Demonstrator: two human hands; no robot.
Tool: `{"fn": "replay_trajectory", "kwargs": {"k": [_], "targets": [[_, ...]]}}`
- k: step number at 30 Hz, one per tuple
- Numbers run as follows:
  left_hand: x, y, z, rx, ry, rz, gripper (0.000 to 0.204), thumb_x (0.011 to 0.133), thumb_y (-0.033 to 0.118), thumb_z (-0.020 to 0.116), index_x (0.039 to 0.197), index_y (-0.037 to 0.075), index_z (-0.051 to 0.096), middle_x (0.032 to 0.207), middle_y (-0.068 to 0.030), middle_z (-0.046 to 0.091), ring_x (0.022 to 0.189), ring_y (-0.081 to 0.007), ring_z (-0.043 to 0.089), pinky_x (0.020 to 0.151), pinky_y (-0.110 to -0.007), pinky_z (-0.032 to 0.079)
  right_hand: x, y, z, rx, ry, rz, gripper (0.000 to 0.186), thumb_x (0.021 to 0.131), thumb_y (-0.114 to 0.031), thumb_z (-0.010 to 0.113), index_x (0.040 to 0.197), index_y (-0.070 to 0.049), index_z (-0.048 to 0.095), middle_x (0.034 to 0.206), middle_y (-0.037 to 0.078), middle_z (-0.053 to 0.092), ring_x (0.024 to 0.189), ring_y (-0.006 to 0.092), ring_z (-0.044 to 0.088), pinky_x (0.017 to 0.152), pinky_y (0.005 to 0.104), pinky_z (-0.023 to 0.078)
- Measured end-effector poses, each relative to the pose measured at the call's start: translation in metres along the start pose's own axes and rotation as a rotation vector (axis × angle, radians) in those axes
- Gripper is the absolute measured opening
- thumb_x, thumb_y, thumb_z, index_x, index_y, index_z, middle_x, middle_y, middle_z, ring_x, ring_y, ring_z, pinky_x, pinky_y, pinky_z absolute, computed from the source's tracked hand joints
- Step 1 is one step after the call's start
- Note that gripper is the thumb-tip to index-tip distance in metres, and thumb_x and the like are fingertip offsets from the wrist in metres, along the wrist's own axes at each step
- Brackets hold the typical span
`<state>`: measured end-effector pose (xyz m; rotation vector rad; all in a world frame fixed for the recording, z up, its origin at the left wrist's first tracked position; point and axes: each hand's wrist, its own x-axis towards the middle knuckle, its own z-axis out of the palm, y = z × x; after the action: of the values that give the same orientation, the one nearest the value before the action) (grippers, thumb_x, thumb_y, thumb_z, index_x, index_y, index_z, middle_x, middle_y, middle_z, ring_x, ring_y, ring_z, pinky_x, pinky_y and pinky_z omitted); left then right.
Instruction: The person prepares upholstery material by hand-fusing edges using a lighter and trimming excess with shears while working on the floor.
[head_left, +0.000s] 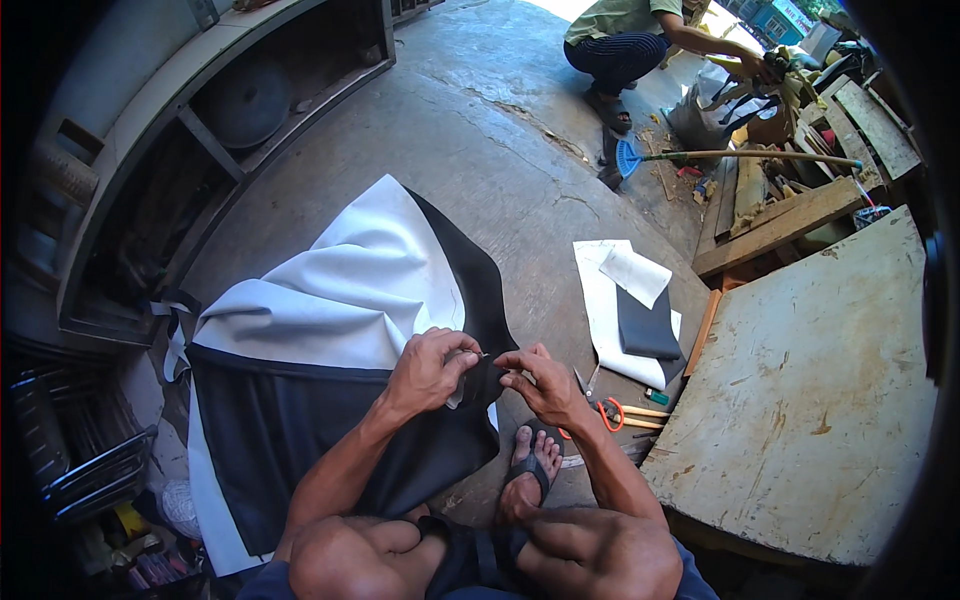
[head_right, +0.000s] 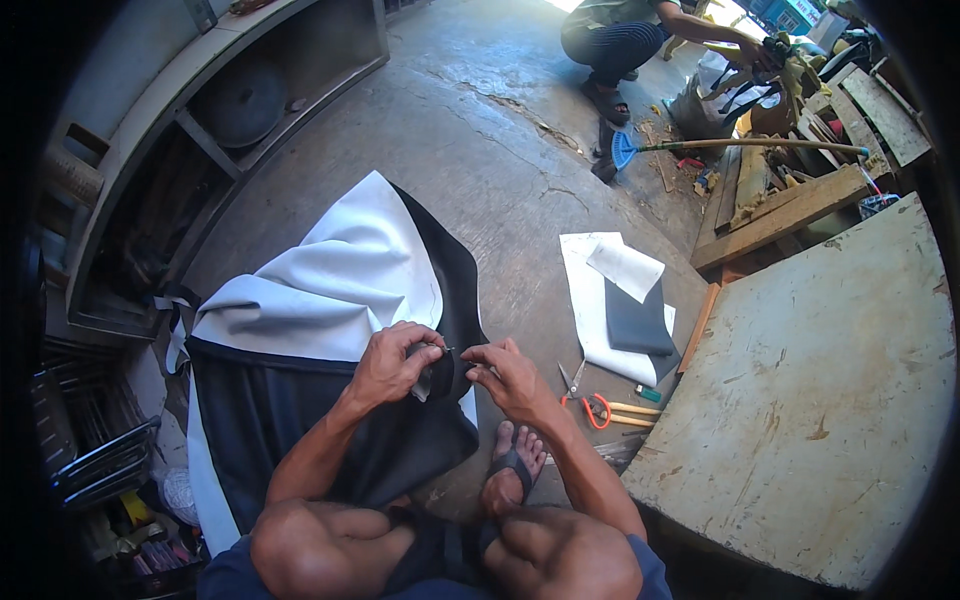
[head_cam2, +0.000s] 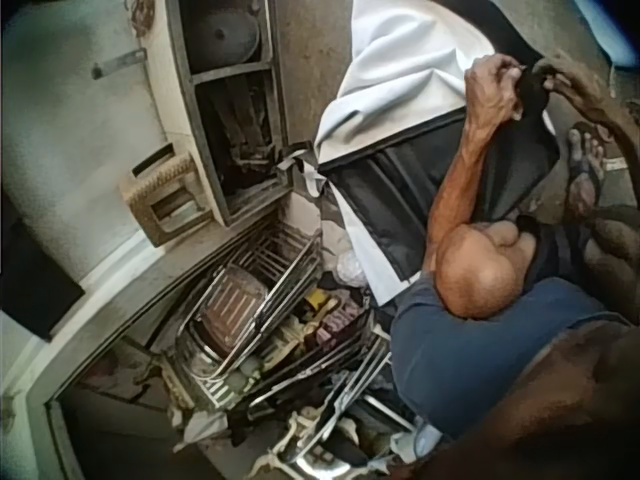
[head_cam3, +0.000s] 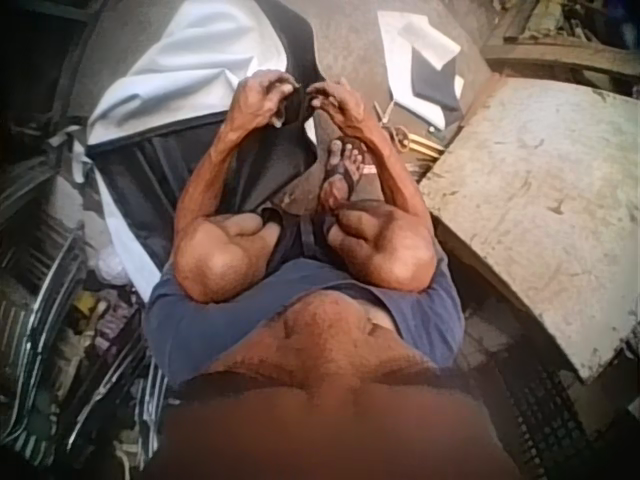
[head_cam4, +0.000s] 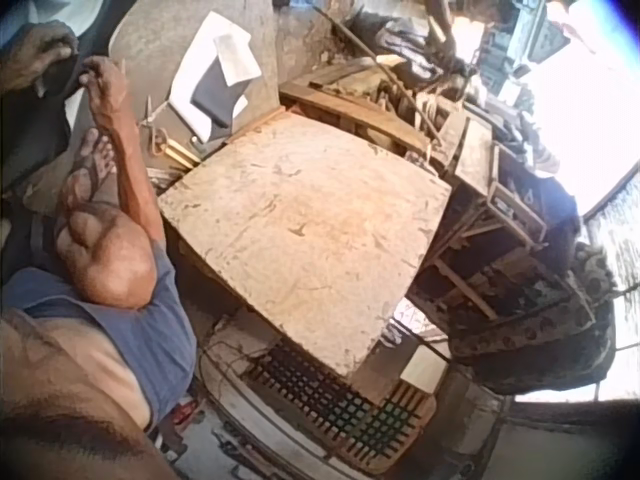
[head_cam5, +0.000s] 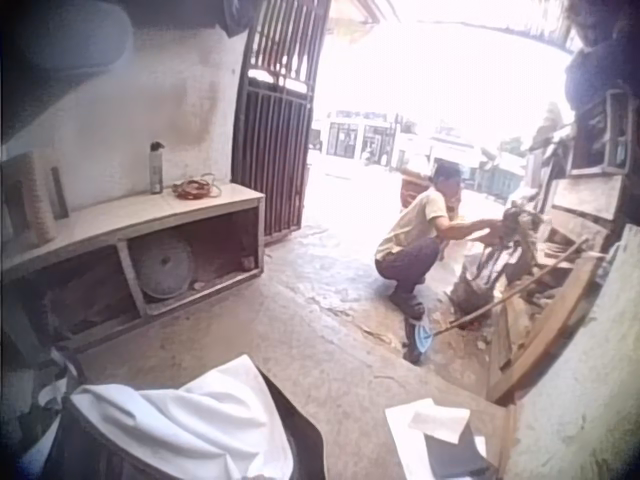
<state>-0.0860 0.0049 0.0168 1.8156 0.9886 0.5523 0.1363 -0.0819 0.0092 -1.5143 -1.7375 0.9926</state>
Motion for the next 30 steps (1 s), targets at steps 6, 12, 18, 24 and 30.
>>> {"fn": "replay_trajectory", "kwargs": {"k": [6,12,18,24,30], "targets": [[-0.002,-0.006,-0.001,0.072,-0.035,0.08,0.011,0.088,0.012,0.069,0.093,0.003,0.073,0.081,-0.0142,0.068,0.082,-0.0329,0.064,0.077,-0.044,0.049,0.004,0.008,0.004,-0.02,0.01,-0.045,0.018,0.091,-0.015,0.072,0.106,-0.006,0.07,0.104,0.007,0.07,0.097,0.0294,0.062,0.09,0.0398,0.049],[0.0,-0.008,-0.005,0.189,-0.116,0.117,0.01,0.089,0.012,0.069,0.091,0.004,0.073,0.084,-0.0132,0.07,0.087,-0.0332,0.064,0.08,-0.044,0.047,0.007,0.011,0.006,-0.108,0.071,-0.145,0.015,0.091,-0.017,0.072,0.101,-0.007,0.07,0.097,0.007,0.068,0.098,0.0263,0.062,0.103,0.047,0.037],[0.001,0.001,-0.002,0.283,-0.158,0.136,0.007,0.089,0.01,0.066,0.09,0.005,0.072,0.088,-0.0125,0.07,0.09,-0.0336,0.063,0.083,-0.046,0.044,0.01,-0.002,0.005,-0.192,-0.032,-0.148,0.015,0.088,-0.018,0.074,0.099,-0.007,0.07,0.089,0.005,0.066,0.093,0.0233,0.062,0.101,0.0472,0.036],[0.0,0.005,0.002,0.314,-0.159,0.162,0.007,0.089,0.01,0.066,0.089,0.004,0.07,0.087,-0.0132,0.068,0.09,-0.0344,0.062,0.082,-0.047,0.044,0.013,-0.008,0.007,-0.271,-0.007,-0.176,0.017,0.084,-0.019,0.074,0.097,-0.008,0.07,0.083,0.003,0.067,0.092,0.0219,0.063,0.101,0.0478,0.037],[0.0,0.006,0.004,0.34,-0.164,0.194,0.007,0.089,0.01,0.066,0.089,0.004,0.07,0.087,-0.0132,0.067,0.089,-0.0344,0.062,0.083,-0.048,0.044,0.013,-0.01,0.006,-0.328,0.003,-0.17,0.017,0.083,-0.02,0.074,0.094,-0.009,0.07,0.083,0.003,0.068,0.093,0.0219,0.064,0.102,0.0487,0.037]]}}
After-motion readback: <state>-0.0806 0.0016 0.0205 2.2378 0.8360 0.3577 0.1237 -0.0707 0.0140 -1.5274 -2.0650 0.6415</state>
